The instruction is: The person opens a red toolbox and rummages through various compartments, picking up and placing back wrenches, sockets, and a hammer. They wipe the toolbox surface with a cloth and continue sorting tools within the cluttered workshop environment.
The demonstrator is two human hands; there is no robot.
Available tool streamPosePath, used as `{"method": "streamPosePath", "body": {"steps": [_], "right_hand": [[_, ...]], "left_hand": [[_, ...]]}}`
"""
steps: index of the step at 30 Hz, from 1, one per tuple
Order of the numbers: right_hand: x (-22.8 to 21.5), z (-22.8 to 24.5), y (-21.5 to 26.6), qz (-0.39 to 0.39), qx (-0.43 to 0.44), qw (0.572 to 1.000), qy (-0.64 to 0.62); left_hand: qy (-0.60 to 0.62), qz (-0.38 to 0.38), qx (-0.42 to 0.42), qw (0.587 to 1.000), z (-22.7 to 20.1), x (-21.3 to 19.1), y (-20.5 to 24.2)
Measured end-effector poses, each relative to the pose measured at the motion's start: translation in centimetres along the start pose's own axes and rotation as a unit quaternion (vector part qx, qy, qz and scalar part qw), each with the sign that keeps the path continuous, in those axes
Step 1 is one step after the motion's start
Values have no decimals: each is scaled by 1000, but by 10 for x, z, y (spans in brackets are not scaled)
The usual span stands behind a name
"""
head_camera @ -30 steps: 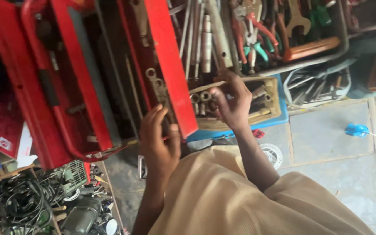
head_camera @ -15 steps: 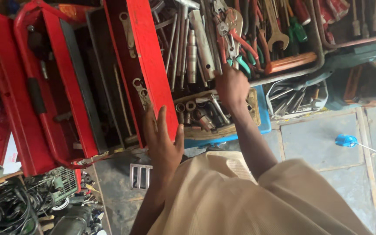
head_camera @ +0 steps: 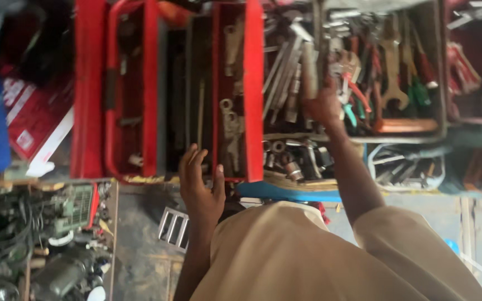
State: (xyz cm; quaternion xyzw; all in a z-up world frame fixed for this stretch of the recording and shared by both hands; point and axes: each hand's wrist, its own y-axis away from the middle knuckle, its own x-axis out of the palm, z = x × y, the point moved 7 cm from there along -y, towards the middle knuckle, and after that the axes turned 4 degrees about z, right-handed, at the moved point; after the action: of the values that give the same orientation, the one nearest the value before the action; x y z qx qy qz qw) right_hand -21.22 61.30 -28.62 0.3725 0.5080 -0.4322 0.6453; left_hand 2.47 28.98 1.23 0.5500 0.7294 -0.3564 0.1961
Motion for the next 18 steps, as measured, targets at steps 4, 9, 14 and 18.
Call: {"method": "streamPosePath", "body": {"steps": [4, 9, 14, 18], "right_hand": [[-51, 1, 23, -162, -145, 974, -68], [-63, 8, 30, 25, 300, 387, -872], [-159, 90, 59, -35, 146, 420, -895], [-197, 150, 80, -66, 161, 517, -838]], "left_hand": [[-5, -39, -21, 999, 27, -25, 2], [6, -79, -26, 997, 57, -49, -7], [58, -88, -58, 993, 83, -61, -18], [123, -86, -71, 986, 100, -60, -33]]}}
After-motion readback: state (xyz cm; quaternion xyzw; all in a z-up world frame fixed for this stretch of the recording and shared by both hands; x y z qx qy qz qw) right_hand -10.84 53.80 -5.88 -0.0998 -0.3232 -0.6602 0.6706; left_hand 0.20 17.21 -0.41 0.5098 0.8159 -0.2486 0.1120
